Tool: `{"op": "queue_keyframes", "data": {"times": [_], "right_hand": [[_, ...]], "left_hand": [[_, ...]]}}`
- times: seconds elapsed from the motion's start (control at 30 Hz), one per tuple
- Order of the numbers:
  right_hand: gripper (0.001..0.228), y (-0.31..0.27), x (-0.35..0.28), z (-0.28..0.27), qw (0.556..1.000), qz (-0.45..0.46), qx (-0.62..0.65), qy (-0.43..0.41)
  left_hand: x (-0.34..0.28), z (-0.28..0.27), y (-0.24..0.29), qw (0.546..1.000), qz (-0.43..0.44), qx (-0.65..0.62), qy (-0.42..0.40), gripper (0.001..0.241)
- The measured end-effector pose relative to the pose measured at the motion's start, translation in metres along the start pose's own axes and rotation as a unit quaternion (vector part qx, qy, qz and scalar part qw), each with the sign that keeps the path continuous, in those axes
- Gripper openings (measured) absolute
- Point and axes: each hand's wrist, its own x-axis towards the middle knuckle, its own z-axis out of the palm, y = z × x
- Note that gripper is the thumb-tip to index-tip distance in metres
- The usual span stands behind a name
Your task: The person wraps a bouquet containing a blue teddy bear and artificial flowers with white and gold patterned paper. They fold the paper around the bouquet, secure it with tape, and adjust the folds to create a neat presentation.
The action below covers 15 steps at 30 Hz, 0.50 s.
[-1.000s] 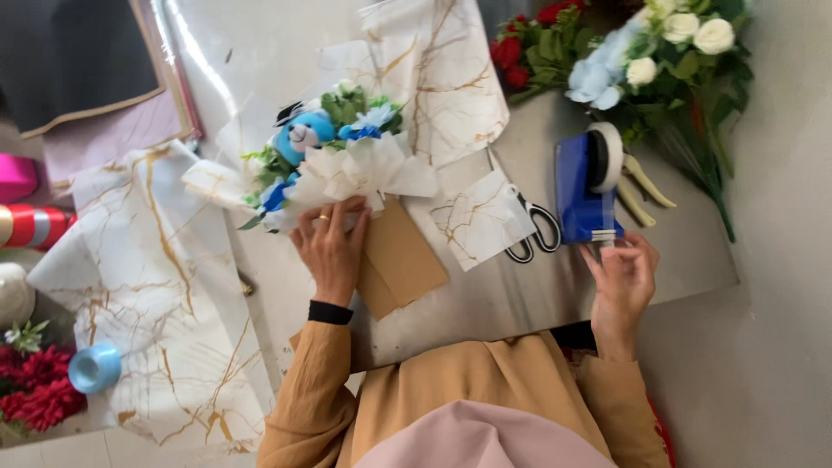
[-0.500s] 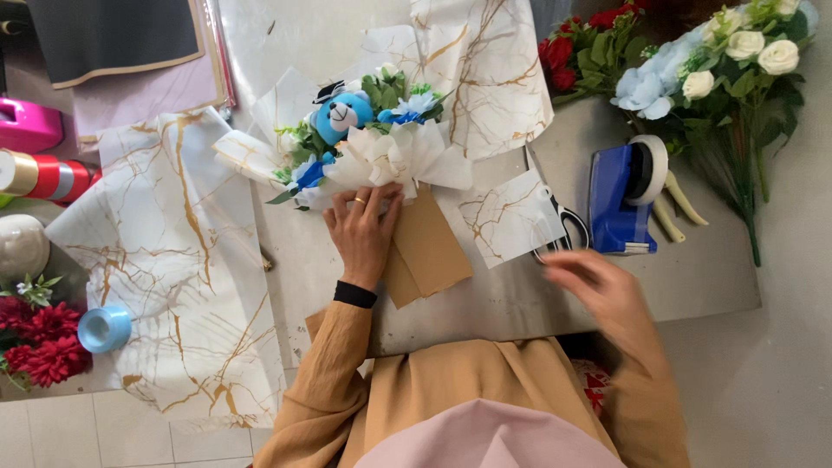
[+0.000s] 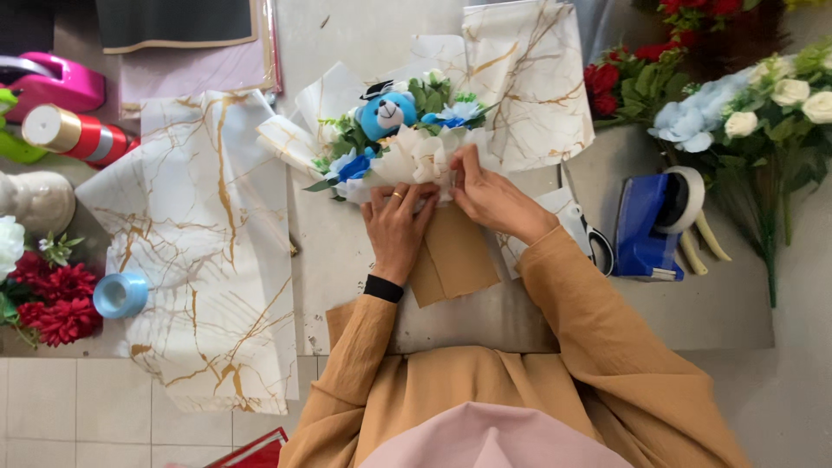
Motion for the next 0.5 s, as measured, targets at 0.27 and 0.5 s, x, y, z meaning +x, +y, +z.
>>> {"op": "queue_keyframes", "data": {"times": [0.27,0.5], "right_hand": [[0.061,0.013,0.007,0.028,0.999,0.031,-0.011,0.027],[0.055,0.017,0.009,0.033,0.998,0.042,-0.023,0.047]], "left_hand": [[0.0,0.004,-0.004,1.0,0.01,-0.007,-0.001,0.006],[0.003,0.002,-0.001,1.0,0.006,-0.011,0.004,0.014]]}}
